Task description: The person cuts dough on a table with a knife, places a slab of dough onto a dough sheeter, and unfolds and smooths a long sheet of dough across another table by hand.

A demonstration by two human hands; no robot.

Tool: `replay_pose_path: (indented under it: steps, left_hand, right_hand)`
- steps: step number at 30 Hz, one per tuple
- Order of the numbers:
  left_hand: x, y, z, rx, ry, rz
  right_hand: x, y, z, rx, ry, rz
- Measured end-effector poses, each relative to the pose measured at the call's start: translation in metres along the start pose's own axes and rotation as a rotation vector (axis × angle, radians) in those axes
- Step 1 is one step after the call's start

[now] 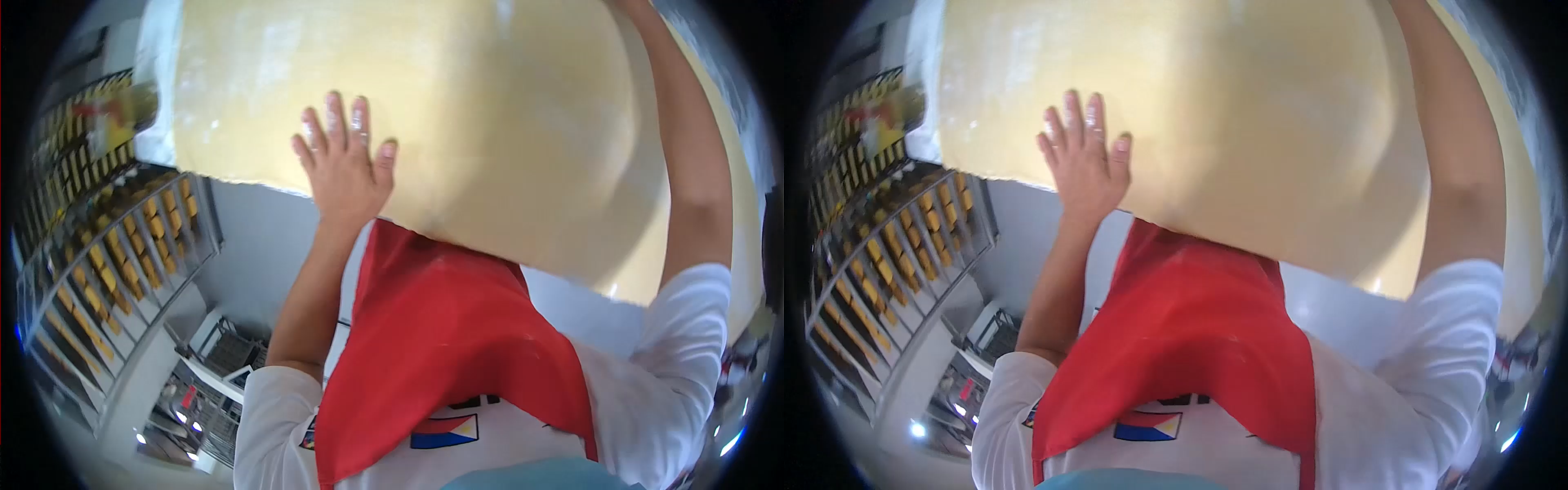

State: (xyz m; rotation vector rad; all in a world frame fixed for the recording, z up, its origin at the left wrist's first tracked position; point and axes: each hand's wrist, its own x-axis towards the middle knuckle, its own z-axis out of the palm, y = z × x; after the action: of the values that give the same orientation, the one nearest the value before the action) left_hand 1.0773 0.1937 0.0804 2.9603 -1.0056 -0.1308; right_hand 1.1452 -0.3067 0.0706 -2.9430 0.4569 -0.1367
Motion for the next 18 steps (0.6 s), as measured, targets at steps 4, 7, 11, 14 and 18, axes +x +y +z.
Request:
replay_pose_path:
  steps: [4,7,11,14,18]
  left_hand:
    - [-0.003,-0.004,-0.005,-0.004,-0.032,-0.022]
    - [-0.002,0.000,-0.009,-0.003,-0.054,-0.049]
    - [-0.003,0.001,-0.001,0.043,-0.027,-0.132]
    - [0.011,-0.027,0.000,0.017,0.026,-0.231]
    - [0.022,-0.041,0.006,0.089,0.084,-0.320]
  right_hand:
    - [0.006,-0.015,0.001,-0.139,0.282,0.151]
    - [0.030,0.024,0.004,-0.170,0.266,0.179]
    - [0.030,0.053,0.015,-0.072,0.024,0.207]
    - [-0.017,0.099,0.006,-0.145,0.051,0.212]
    - [-0.032,0.148,0.007,-0.200,-0.009,0.295]
